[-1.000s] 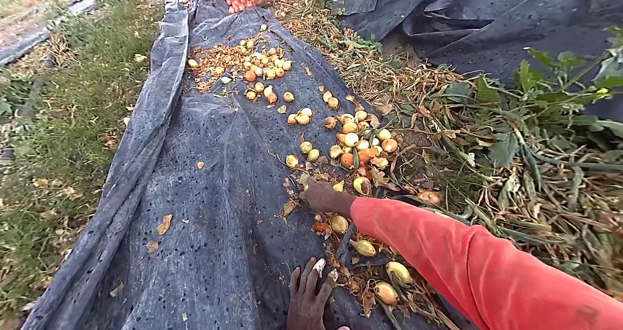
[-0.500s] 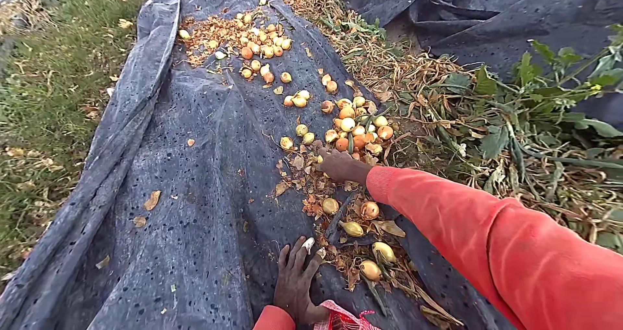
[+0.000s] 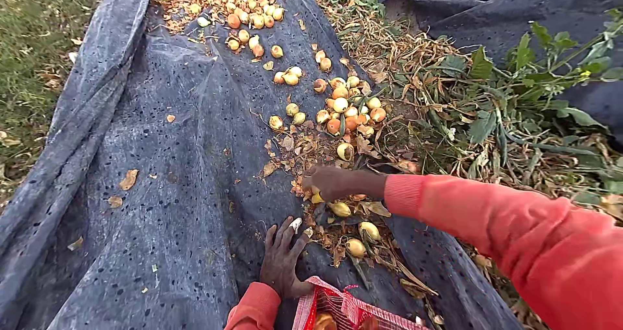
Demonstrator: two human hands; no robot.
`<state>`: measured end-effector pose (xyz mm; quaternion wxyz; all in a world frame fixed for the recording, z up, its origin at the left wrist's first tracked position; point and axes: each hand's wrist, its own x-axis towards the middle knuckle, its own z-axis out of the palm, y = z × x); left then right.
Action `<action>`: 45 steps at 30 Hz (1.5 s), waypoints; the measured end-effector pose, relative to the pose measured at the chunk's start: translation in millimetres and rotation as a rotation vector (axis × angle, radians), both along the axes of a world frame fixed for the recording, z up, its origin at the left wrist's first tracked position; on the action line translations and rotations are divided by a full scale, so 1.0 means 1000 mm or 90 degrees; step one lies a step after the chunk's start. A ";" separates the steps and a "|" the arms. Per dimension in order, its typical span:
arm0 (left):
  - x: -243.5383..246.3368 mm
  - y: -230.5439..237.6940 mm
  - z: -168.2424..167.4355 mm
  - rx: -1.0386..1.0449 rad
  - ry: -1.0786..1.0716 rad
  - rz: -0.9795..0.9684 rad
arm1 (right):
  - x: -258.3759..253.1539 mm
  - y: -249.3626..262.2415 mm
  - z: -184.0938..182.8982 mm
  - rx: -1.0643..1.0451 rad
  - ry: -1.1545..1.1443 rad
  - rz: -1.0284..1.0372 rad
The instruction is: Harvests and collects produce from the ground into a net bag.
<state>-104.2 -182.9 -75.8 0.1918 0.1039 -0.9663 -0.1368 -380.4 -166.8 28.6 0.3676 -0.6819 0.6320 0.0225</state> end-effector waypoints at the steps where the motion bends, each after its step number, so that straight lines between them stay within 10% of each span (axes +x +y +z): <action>1: 0.001 0.000 0.000 -0.004 -0.002 -0.001 | 0.004 0.000 -0.019 -0.017 -0.001 0.001; 7: 0.001 0.000 -0.003 -0.009 0.004 -0.003 | -0.028 0.008 0.016 -0.083 -0.230 -0.198; 15: 0.001 0.001 -0.002 -0.006 0.002 -0.004 | -0.033 0.073 0.001 0.196 0.258 -0.078; 22: 0.001 0.001 0.000 -0.005 -0.015 -0.008 | -0.012 0.063 0.033 0.112 0.004 -0.097; 28: 0.003 0.001 -0.004 0.003 -0.010 -0.015 | 0.011 0.057 -0.010 0.150 0.065 -0.001; 33: 0.003 0.001 -0.002 0.024 -0.011 -0.013 | 0.005 0.060 0.047 -0.096 -0.248 -0.237; 36: 0.004 -0.001 -0.008 0.054 0.001 -0.011 | 0.030 0.077 0.073 -0.093 -0.497 -0.048; 41: 0.004 0.000 -0.003 0.018 -0.004 -0.009 | 0.012 0.098 0.032 0.084 -0.005 -0.120; 45: 0.004 0.001 -0.007 0.013 -0.008 -0.011 | 0.032 0.141 -0.014 0.185 0.062 -0.172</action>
